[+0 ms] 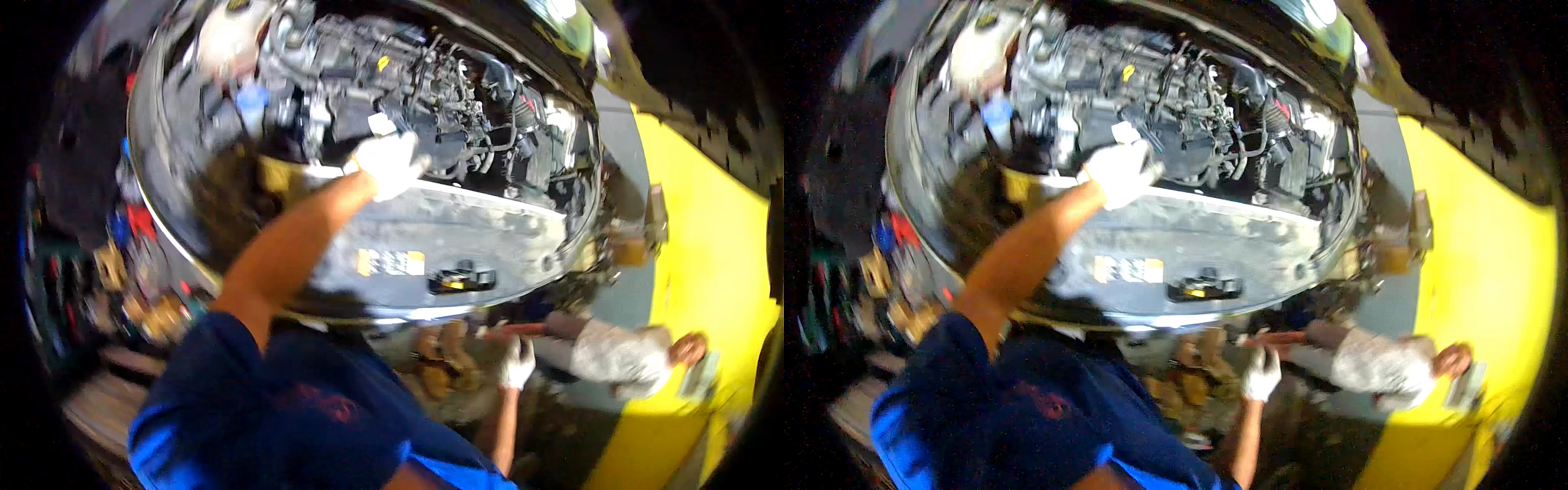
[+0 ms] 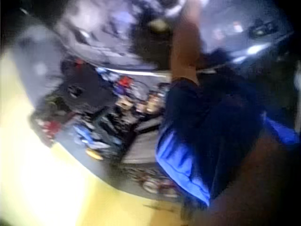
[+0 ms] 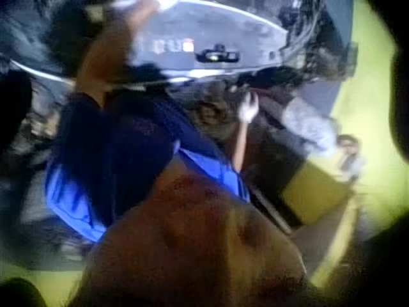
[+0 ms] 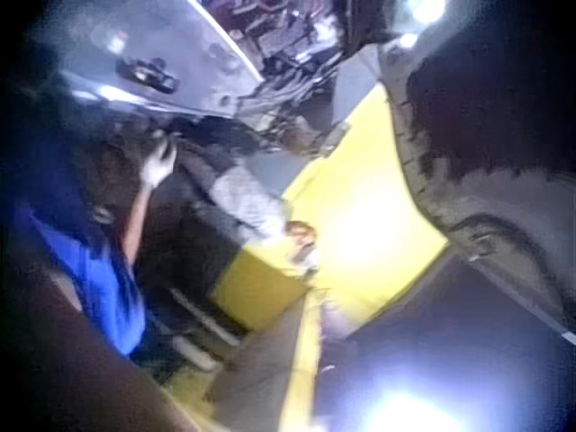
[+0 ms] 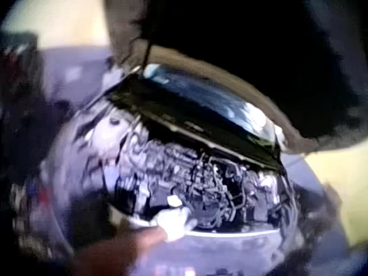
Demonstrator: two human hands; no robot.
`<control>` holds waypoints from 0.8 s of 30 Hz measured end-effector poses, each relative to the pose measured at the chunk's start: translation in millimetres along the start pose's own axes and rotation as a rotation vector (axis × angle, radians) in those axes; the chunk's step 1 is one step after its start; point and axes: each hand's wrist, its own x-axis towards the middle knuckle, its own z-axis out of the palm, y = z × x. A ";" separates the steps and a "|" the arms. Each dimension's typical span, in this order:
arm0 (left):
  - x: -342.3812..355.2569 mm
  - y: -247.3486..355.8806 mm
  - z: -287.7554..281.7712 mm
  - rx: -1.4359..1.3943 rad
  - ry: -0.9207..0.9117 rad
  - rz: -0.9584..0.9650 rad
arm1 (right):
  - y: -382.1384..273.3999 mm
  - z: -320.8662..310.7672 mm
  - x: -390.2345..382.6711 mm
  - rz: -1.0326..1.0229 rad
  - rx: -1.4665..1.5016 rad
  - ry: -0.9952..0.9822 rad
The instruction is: The person works on a car engine using a socket wrench and by hand, loosening and tightening bolts and manipulating engine components.
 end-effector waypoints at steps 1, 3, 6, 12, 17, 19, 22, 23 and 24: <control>7.9 -9.9 -2.8 -0.006 0.012 -0.032 | -10.4 21.3 54.4 -0.176 -0.035 -0.082; 6.1 -16.3 -24.5 0.045 0.084 -0.117 | -80.3 53.9 148.5 -0.502 -0.106 -0.288; -6.0 -22.0 -3.0 0.109 0.233 -0.094 | -123.6 112.1 210.6 -0.864 -0.097 -0.522; -1.1 13.3 12.2 0.206 0.309 -0.137 | -176.8 226.4 229.5 -1.047 0.217 -0.671; -13.7 25.4 12.4 0.167 0.205 -0.194 | -173.5 266.8 205.6 -0.944 0.095 -0.846; -9.8 28.3 8.0 0.123 0.183 -0.223 | -172.0 271.6 208.2 -0.968 0.007 -0.853; 0.9 24.7 -0.1 0.032 0.086 -0.231 | -158.4 282.4 210.0 -0.932 0.017 -0.821; 7.8 16.3 -8.4 0.014 0.081 -0.192 | -161.1 283.7 210.0 -0.912 -0.009 -0.803; 17.6 9.2 -19.0 -0.004 0.075 -0.153 | -165.0 284.1 209.0 -0.891 -0.036 -0.783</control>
